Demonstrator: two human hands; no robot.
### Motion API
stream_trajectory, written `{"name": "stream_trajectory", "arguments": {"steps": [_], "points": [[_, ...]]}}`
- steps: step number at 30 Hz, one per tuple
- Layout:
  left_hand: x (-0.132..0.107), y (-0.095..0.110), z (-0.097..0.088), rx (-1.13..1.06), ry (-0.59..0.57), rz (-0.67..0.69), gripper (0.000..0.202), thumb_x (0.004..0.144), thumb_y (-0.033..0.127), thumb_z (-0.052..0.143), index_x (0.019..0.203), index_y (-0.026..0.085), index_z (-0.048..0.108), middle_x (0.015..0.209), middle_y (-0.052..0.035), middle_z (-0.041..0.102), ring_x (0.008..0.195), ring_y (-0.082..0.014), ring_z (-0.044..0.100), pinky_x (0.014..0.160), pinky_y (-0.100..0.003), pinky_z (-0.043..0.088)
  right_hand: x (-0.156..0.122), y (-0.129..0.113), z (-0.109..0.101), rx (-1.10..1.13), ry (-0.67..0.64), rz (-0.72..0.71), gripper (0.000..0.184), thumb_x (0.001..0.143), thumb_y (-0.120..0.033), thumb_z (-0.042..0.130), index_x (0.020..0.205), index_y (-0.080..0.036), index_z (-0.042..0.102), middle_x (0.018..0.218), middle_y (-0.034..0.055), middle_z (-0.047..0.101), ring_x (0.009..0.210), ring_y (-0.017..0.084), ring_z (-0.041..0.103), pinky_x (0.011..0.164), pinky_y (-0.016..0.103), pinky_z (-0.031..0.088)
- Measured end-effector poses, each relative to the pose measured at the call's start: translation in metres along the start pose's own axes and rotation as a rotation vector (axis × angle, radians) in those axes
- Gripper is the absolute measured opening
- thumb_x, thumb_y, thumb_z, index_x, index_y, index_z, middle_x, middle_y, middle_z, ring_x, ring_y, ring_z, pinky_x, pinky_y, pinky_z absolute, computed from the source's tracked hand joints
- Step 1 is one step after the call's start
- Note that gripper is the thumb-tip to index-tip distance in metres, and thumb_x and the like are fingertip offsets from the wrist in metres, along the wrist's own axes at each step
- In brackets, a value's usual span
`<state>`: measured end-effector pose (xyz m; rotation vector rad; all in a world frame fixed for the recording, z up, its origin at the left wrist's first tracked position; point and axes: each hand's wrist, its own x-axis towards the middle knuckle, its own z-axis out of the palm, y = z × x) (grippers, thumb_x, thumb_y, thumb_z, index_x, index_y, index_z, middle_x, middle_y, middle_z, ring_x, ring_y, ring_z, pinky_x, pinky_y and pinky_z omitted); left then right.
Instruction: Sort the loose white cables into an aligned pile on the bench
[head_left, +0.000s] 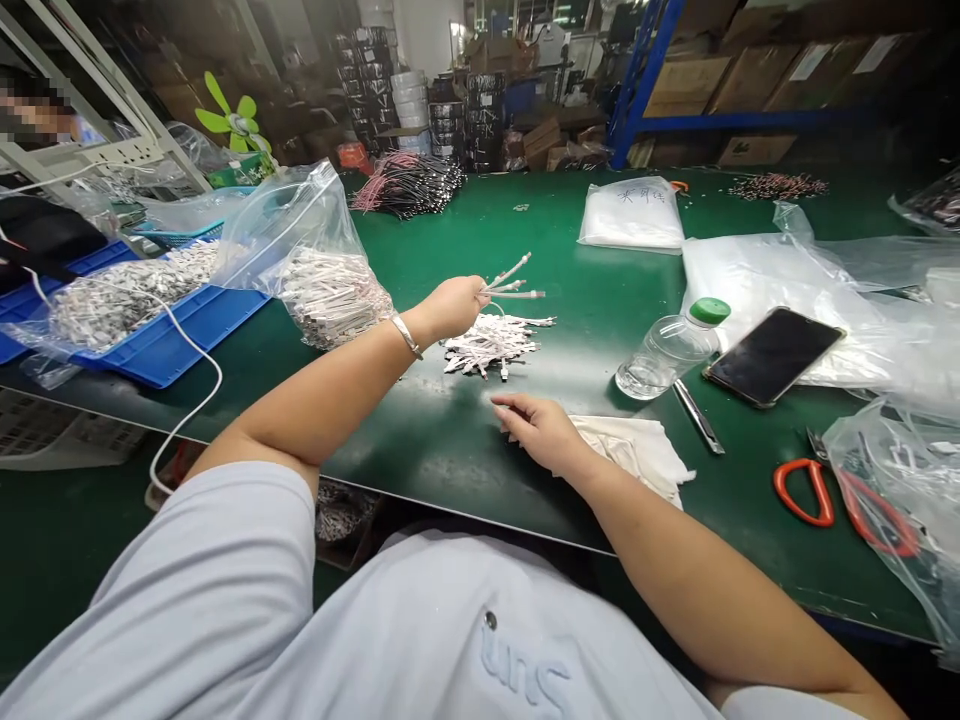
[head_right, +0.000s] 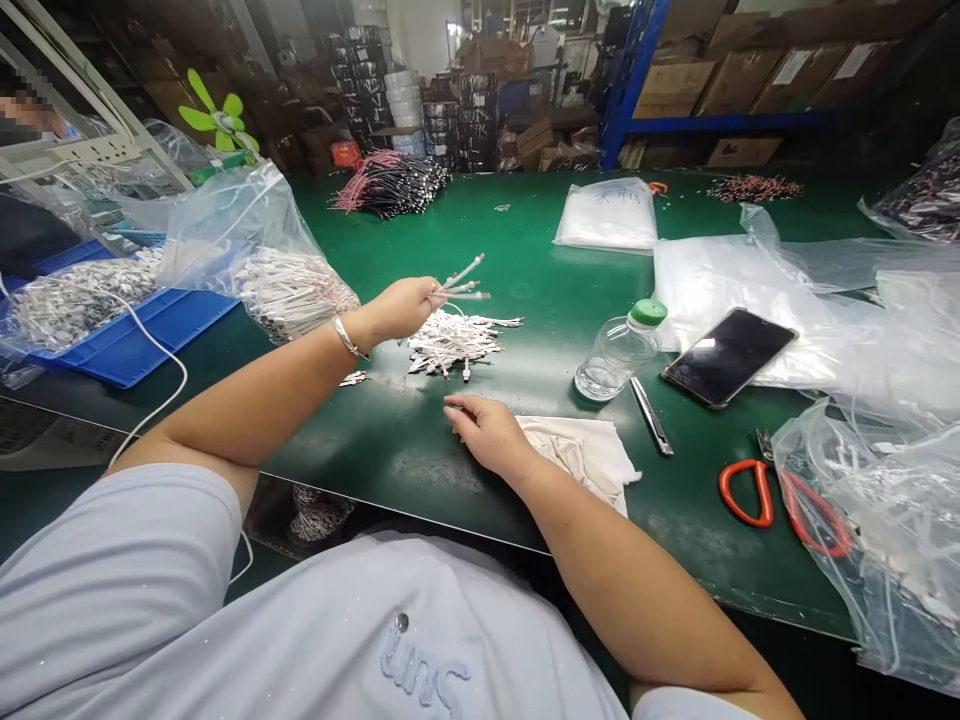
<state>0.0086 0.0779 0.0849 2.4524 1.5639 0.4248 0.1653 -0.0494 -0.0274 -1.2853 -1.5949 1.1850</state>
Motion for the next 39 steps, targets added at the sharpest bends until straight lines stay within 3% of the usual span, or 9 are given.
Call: {"name": "stream_trajectory", "arguments": {"steps": [5, 10, 14, 20, 23, 27, 30, 34, 39], "points": [[-0.036, 0.006, 0.022, -0.775, 0.029, -0.093, 0.021, 0.091, 0.024, 0.048, 0.072, 0.016, 0.05, 0.063, 0.0023, 0.046, 0.056, -0.0083, 0.039, 0.057, -0.021, 0.032, 0.003, -0.005, 0.0, 0.29, 0.134, 0.133, 0.045, 0.08, -0.046, 0.065, 0.113, -0.016, 0.071, 0.07, 0.0016, 0.066, 0.054, 0.011, 0.058, 0.047, 0.022, 0.049], [-0.066, 0.012, 0.053, -1.059, -0.115, -0.019, 0.025, 0.086, 0.038, 0.056, 0.077, 0.016, 0.052, 0.068, 0.002, 0.049, 0.06, -0.0083, 0.043, 0.059, -0.021, 0.037, 0.009, -0.005, -0.009, 0.426, 0.231, 0.051, 0.059, 0.071, -0.055, 0.073, 0.118, -0.021, 0.068, 0.102, 0.0067, 0.068, 0.084, 0.017, 0.065, 0.06, 0.024, 0.054], [-0.08, 0.016, 0.072, -1.055, -0.3, 0.174, 0.036, 0.083, 0.051, 0.058, 0.079, 0.016, 0.055, 0.073, -0.0005, 0.054, 0.067, -0.0107, 0.049, 0.067, -0.024, 0.043, 0.009, -0.005, -0.017, 0.396, 0.256, -0.133, 0.077, 0.068, -0.059, 0.075, 0.135, -0.027, 0.055, 0.126, 0.007, 0.06, 0.11, 0.023, 0.06, 0.089, 0.035, 0.052], [-0.094, 0.027, 0.074, -0.882, -0.233, 0.467, 0.03, 0.088, 0.046, 0.054, 0.093, 0.016, 0.059, 0.093, -0.0078, 0.064, 0.087, -0.0185, 0.057, 0.081, -0.031, 0.046, -0.004, -0.021, -0.02, 0.133, 0.105, -0.454, 0.081, 0.059, -0.063, 0.079, 0.13, -0.028, 0.06, 0.125, 0.0099, 0.061, 0.119, 0.031, 0.054, 0.105, 0.047, 0.041], [-0.094, 0.029, 0.074, -0.932, -0.199, 0.456, 0.031, 0.09, 0.047, 0.051, 0.094, 0.017, 0.059, 0.095, -0.0084, 0.065, 0.089, -0.0188, 0.059, 0.082, -0.032, 0.047, -0.007, -0.023, -0.022, 0.131, 0.041, -0.491, 0.091, 0.057, -0.075, 0.072, 0.133, -0.029, 0.057, 0.13, 0.0108, 0.059, 0.124, 0.033, 0.051, 0.107, 0.049, 0.039], [-0.09, 0.026, 0.083, -0.986, -0.203, 0.322, 0.032, 0.093, 0.047, 0.046, 0.093, 0.016, 0.057, 0.089, -0.0071, 0.063, 0.083, -0.0166, 0.058, 0.081, -0.032, 0.049, -0.002, -0.016, -0.018, 0.233, -0.015, -0.352, 0.099, 0.059, -0.074, 0.071, 0.143, -0.03, 0.043, 0.143, 0.0103, 0.049, 0.121, 0.03, 0.053, 0.092, 0.041, 0.05], [-0.086, 0.025, 0.094, -0.973, -0.19, 0.31, 0.027, 0.089, 0.04, 0.051, 0.095, 0.015, 0.059, 0.089, -0.0071, 0.064, 0.086, -0.0182, 0.058, 0.083, -0.034, 0.049, 0.005, -0.012, -0.007, 0.248, 0.133, -0.247, 0.081, 0.064, -0.065, 0.075, 0.131, -0.025, 0.054, 0.129, 0.0101, 0.06, 0.107, 0.025, 0.06, 0.087, 0.036, 0.051], [-0.083, 0.026, 0.101, -0.966, -0.216, 0.232, 0.024, 0.085, 0.038, 0.056, 0.089, 0.015, 0.062, 0.089, -0.0067, 0.065, 0.092, -0.0213, 0.059, 0.088, -0.036, 0.047, 0.014, -0.014, 0.002, 0.266, 0.304, -0.167, 0.048, 0.074, -0.065, 0.066, 0.088, -0.019, 0.067, 0.084, 0.0039, 0.068, 0.079, 0.018, 0.062, 0.078, 0.032, 0.05], [-0.082, 0.024, 0.093, -1.317, -0.554, 0.041, 0.036, 0.078, 0.048, 0.069, 0.084, 0.014, 0.058, 0.075, -0.0031, 0.063, 0.072, -0.0141, 0.059, 0.072, -0.028, 0.046, 0.016, -0.019, -0.002, 0.508, 0.283, 0.047, 0.054, 0.072, -0.07, 0.063, 0.082, -0.017, 0.065, 0.059, -0.0004, 0.06, 0.047, 0.011, 0.051, 0.044, 0.024, 0.04]]}}
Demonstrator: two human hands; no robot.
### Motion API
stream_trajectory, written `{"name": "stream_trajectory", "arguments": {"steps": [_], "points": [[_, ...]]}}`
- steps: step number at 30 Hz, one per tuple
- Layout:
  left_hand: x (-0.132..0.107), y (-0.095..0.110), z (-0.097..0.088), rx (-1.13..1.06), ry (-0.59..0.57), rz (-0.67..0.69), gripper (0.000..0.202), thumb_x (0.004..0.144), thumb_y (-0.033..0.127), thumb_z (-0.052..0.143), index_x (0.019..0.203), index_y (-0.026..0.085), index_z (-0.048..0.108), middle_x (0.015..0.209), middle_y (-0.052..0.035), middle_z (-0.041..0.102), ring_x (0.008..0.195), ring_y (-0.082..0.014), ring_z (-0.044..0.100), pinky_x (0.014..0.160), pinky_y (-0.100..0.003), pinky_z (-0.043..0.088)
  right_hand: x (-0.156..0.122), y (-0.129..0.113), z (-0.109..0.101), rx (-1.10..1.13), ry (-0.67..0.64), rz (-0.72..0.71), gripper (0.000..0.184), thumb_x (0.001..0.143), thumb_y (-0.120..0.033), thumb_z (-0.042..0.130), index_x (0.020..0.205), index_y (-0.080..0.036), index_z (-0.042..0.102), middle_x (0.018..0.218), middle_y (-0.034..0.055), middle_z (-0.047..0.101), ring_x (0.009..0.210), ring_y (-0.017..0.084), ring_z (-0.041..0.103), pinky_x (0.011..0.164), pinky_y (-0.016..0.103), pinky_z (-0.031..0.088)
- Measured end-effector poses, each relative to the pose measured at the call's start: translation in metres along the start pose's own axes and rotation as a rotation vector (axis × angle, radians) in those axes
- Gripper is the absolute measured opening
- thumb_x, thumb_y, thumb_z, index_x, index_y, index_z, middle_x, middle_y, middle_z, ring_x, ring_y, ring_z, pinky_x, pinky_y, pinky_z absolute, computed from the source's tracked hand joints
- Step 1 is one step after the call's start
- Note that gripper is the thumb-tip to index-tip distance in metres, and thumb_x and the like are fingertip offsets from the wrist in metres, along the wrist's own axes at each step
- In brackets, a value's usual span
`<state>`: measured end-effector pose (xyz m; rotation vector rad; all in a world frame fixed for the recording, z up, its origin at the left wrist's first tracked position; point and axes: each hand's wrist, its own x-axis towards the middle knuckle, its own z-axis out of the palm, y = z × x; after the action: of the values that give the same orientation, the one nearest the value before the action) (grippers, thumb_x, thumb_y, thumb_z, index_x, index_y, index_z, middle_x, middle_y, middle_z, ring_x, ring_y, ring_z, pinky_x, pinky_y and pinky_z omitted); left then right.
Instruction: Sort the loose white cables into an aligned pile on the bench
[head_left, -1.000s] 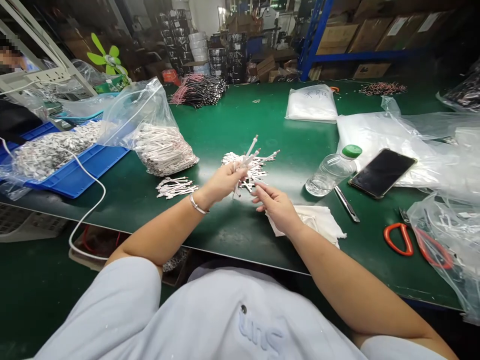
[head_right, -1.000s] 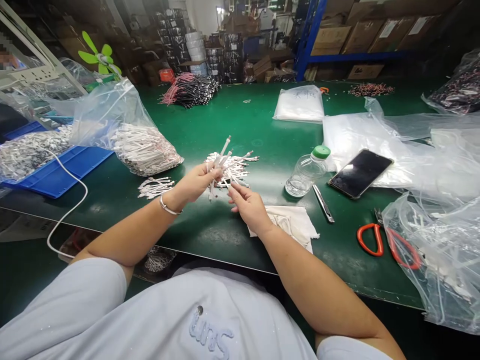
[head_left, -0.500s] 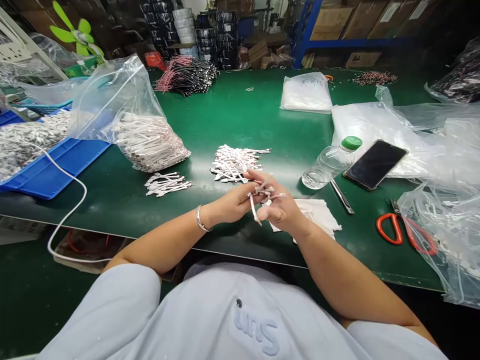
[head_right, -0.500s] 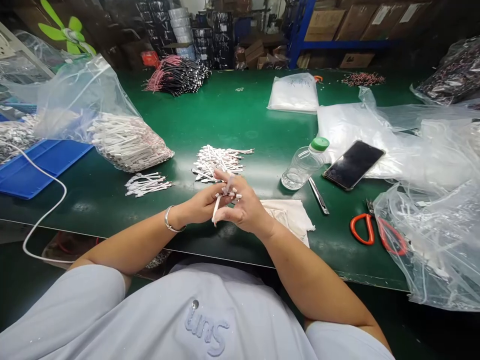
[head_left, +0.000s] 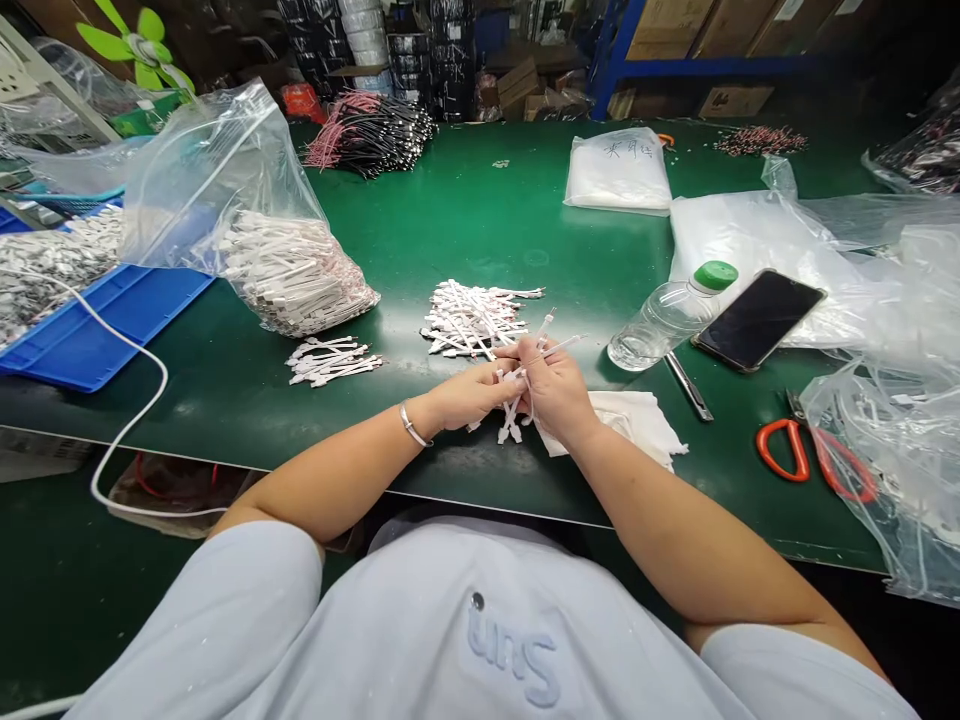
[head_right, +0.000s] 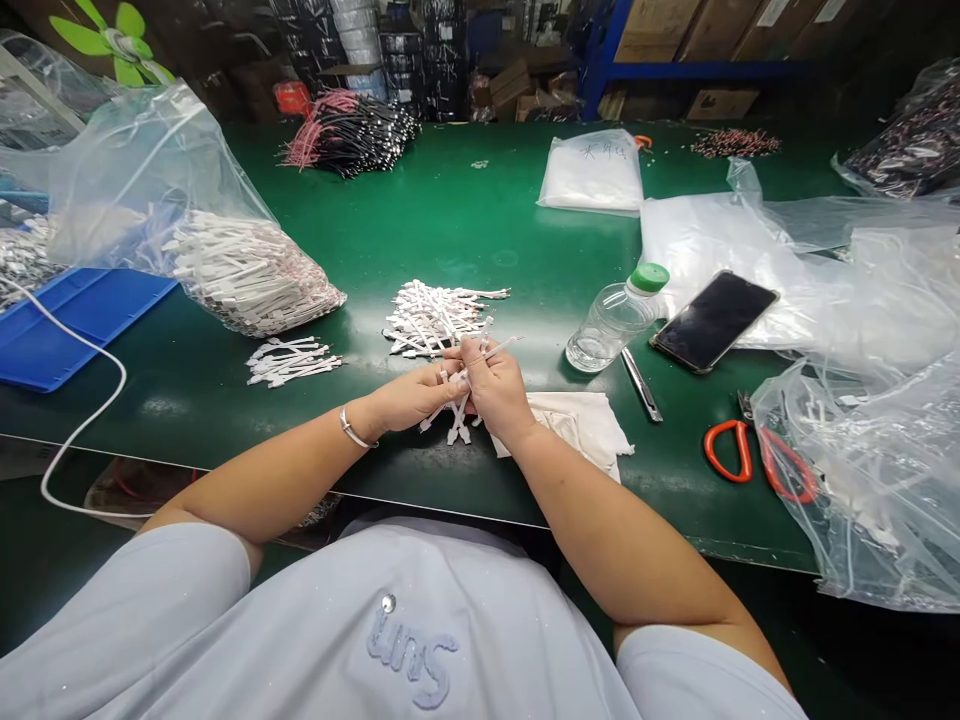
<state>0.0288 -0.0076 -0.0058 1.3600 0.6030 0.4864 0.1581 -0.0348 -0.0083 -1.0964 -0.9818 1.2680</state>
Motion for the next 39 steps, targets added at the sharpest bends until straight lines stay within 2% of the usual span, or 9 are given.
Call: {"name": "stream_trajectory", "arguments": {"steps": [4, 9, 15, 20, 23, 25, 28, 31, 39], "points": [[0.0, 0.001, 0.002, -0.279, -0.069, -0.088, 0.038, 0.066, 0.038, 0.082, 0.086, 0.014, 0.059, 0.079, -0.0023, 0.065, 0.074, -0.0126, 0.061, 0.073, -0.026, 0.045, 0.004, 0.0, 0.0, 0.018, 0.108, -0.056, 0.054, 0.074, -0.071, 0.061, 0.076, -0.017, 0.064, 0.07, 0.0032, 0.065, 0.056, 0.013, 0.057, 0.051, 0.026, 0.045], [0.002, -0.001, 0.016, -0.501, 0.01, -0.097, 0.042, 0.063, 0.014, 0.073, 0.102, 0.019, 0.059, 0.091, -0.0017, 0.064, 0.08, -0.0125, 0.06, 0.077, -0.028, 0.045, 0.018, 0.015, -0.006, -0.003, 0.318, -0.194, 0.051, 0.082, -0.069, 0.052, 0.074, -0.019, 0.059, 0.074, 0.0034, 0.068, 0.067, 0.014, 0.062, 0.068, 0.029, 0.049], [0.006, -0.005, 0.03, -0.423, 0.208, -0.07, 0.041, 0.063, 0.014, 0.075, 0.099, 0.017, 0.056, 0.088, -0.0003, 0.06, 0.073, -0.0096, 0.055, 0.064, -0.022, 0.04, 0.021, 0.015, -0.002, 0.058, 0.377, -0.184, 0.048, 0.082, -0.067, 0.053, 0.076, -0.019, 0.055, 0.075, 0.0031, 0.071, 0.069, 0.014, 0.064, 0.066, 0.026, 0.05], [0.007, -0.008, 0.024, -0.314, 0.155, -0.114, 0.041, 0.067, 0.025, 0.079, 0.099, 0.017, 0.055, 0.07, 0.0036, 0.056, 0.059, -0.0073, 0.05, 0.055, -0.021, 0.036, 0.015, -0.012, -0.004, 0.131, 0.308, -0.188, 0.043, 0.083, -0.064, 0.055, 0.077, -0.022, 0.049, 0.067, 0.0, 0.07, 0.058, 0.013, 0.065, 0.054, 0.023, 0.048], [0.005, -0.007, 0.019, -0.264, 0.151, -0.114, 0.041, 0.07, 0.023, 0.076, 0.106, 0.017, 0.057, 0.067, 0.0047, 0.055, 0.053, -0.0054, 0.045, 0.051, -0.019, 0.033, 0.023, -0.022, -0.02, 0.237, 0.436, -0.274, 0.039, 0.089, -0.06, 0.049, 0.077, -0.023, 0.045, 0.062, -0.0032, 0.068, 0.059, 0.011, 0.067, 0.062, 0.024, 0.053], [0.005, -0.004, 0.015, -0.271, 0.284, -0.122, 0.032, 0.075, 0.02, 0.071, 0.104, 0.016, 0.058, 0.068, 0.0043, 0.056, 0.053, -0.005, 0.045, 0.051, -0.019, 0.033, 0.03, -0.021, -0.029, 0.325, 0.464, -0.217, 0.038, 0.092, -0.057, 0.047, 0.077, -0.023, 0.044, 0.061, -0.0036, 0.067, 0.064, 0.012, 0.069, 0.07, 0.028, 0.056], [0.006, 0.006, 0.007, -0.32, 0.531, -0.091, 0.01, 0.086, 0.017, 0.057, 0.096, 0.015, 0.059, 0.066, 0.0049, 0.052, 0.049, -0.0042, 0.043, 0.05, -0.019, 0.033, 0.034, -0.01, -0.033, 0.42, 0.39, 0.03, 0.037, 0.093, -0.054, 0.049, 0.074, -0.022, 0.045, 0.063, -0.001, 0.069, 0.07, 0.015, 0.071, 0.075, 0.034, 0.059], [0.007, 0.016, 0.001, -0.362, 0.617, -0.019, 0.01, 0.09, 0.013, 0.049, 0.093, 0.014, 0.058, 0.064, 0.0049, 0.051, 0.051, -0.0046, 0.044, 0.051, -0.019, 0.035, 0.031, 0.004, -0.024, 0.443, 0.264, 0.213, 0.039, 0.09, -0.055, 0.054, 0.071, -0.022, 0.045, 0.069, 0.0028, 0.072, 0.076, 0.018, 0.072, 0.076, 0.036, 0.059], [0.019, 0.0, 0.023, -0.367, 0.635, 0.151, 0.018, 0.095, 0.023, 0.045, 0.111, 0.018, 0.052, 0.091, -0.0008, 0.062, 0.084, -0.0096, 0.061, 0.079, -0.022, 0.048, 0.007, 0.022, 0.016, 0.398, 0.059, 0.153, 0.028, 0.086, -0.046, 0.062, 0.098, -0.021, 0.057, 0.099, 0.0046, 0.073, 0.101, 0.02, 0.068, 0.092, 0.036, 0.054]]}}
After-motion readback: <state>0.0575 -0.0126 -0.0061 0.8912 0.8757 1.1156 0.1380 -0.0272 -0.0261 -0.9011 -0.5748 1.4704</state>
